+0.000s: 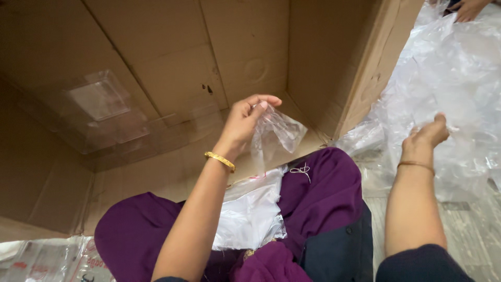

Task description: The person sits on the floor inside a large cardboard carton and packs clear plastic boxes. They open plastic bags, insert a plastic box into each bag, wrap the bag around it, and set the wrapped box aside, repeating the cycle.

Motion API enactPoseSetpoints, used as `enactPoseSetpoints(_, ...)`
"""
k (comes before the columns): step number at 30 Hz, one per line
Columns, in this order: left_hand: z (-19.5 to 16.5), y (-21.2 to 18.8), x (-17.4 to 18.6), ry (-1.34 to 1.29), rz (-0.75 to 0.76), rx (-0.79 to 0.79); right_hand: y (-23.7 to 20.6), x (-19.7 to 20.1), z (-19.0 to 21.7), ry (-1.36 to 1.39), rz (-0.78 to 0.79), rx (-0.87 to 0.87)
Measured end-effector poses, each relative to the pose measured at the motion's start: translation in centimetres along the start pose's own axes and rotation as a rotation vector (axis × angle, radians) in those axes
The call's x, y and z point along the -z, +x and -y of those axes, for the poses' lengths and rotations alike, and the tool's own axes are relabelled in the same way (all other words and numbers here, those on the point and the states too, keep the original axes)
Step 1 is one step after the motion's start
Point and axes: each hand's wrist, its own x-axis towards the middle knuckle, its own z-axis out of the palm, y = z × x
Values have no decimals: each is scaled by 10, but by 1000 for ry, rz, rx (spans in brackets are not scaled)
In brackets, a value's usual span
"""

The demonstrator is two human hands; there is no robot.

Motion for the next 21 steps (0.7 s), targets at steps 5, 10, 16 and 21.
enactPoseSetpoints(5, -8, -4, 5, 73, -65, 10, -13, -11, 1, -477, -193, 412)
enactPoseSetpoints(10, -11, -4, 1, -5, -25, 0, -140, -55, 11, -151, 786, 394)
enactPoseSetpoints(16, -11, -12, 5, -83, -94, 5, -279, -115, 38, -371, 1495, 13)
enactPoseSetpoints(21, -1, -18, 14, 11, -204, -38, -295, -120, 31, -606, 1480, 222)
